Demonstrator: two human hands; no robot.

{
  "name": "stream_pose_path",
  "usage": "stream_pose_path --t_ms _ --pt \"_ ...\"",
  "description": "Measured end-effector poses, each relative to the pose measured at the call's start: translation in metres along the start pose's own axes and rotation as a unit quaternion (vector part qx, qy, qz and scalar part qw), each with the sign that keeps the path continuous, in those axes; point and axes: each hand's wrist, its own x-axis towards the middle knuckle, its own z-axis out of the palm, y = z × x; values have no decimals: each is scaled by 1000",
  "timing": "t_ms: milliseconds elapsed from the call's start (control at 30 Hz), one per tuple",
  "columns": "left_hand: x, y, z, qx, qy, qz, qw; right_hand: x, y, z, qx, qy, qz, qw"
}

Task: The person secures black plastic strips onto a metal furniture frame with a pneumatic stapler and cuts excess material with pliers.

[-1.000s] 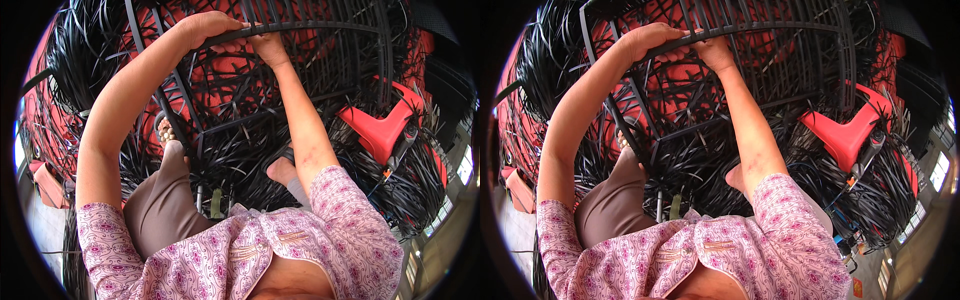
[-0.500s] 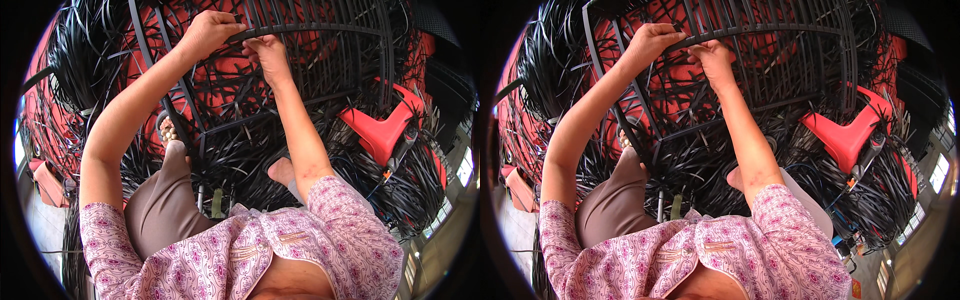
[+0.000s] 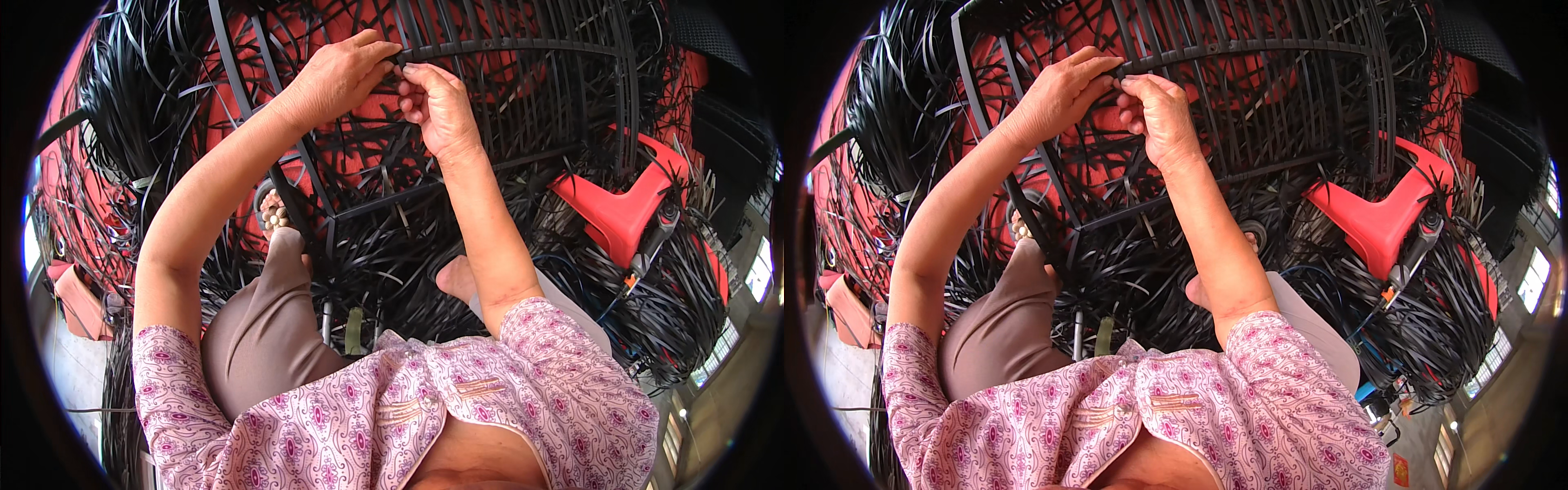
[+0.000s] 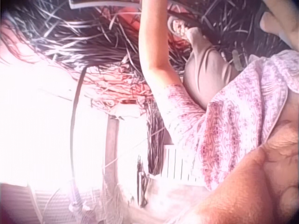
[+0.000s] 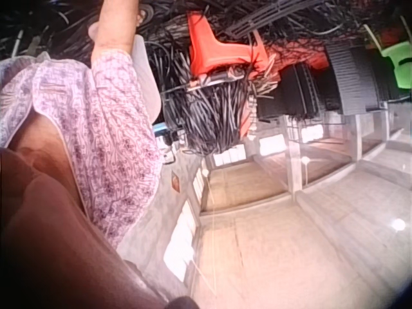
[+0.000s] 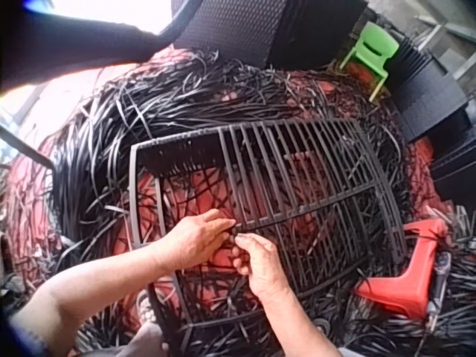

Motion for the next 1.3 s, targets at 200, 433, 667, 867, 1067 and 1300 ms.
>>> stream_pose_path --t_ms 200,433,667,867,1067,1300 --pt "5 6 8 98 -6 -20 995 0 -10 4 -82 30 -7 996" --pt "9 9 20 157 16 -58 986 0 -23 12 -155 64 8 986" --pt "10 7 20 170 21 -27 985 4 -33 18 -169 80 38 982" --pt "9 5 19 104 29 -55 993 5 -25 20 -155 72 -2 985" --pt "18 -11 5 -69 -74 -129 987 0 14 23 -90 80 -91 989" --pt "23 -24 -18 -305 -261 -216 890 3 22 12 -106 42 -121 986"
